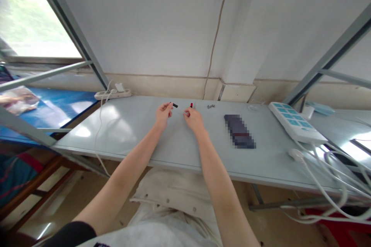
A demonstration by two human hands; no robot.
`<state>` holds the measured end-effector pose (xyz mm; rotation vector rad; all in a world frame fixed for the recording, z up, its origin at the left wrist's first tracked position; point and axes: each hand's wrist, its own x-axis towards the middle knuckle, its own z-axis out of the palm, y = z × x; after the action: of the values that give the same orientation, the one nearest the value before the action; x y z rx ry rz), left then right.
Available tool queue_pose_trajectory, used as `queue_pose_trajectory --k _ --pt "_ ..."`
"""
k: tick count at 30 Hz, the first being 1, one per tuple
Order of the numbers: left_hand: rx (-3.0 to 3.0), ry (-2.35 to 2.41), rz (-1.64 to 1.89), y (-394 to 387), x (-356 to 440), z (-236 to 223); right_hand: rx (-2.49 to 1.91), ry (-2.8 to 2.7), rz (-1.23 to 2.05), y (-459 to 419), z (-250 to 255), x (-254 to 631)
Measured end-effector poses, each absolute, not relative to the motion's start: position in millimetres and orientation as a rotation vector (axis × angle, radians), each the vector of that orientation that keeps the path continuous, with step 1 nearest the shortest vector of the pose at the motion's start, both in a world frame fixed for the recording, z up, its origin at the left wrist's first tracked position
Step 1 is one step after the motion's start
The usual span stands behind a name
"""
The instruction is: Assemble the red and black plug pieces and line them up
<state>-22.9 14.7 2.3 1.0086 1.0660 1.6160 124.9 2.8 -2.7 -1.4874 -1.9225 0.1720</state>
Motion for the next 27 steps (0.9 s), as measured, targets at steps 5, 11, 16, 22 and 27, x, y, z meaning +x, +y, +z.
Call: queue_pose_trajectory --k 5,11,16,22,27 --pt "1.285 1.227 1.536 17.9 -18.5 -4.6 -1.727 -1.757 0.24 1.3 0.7 138.5" --pt "1.811 1.344 1.249 25.4 5.1 -8.2 -1.951 -1.714 0.299 -4.0 0.6 149.9" --pt "1.951 1.455 1.1 36.9 19.8 -14.4 -2.012 -1.754 0.307 -2.0 -4.4 148.9" --pt "2.066 1.584 0.856 37.4 22.4 -26.8 -2.067 -1.761 0.332 2.9 -14.4 149.8" --pt "2.182 1.625 0.874 30.4 19.4 -25.3 -2.1 -1.799 0.304 3.9 -16.3 150.5"
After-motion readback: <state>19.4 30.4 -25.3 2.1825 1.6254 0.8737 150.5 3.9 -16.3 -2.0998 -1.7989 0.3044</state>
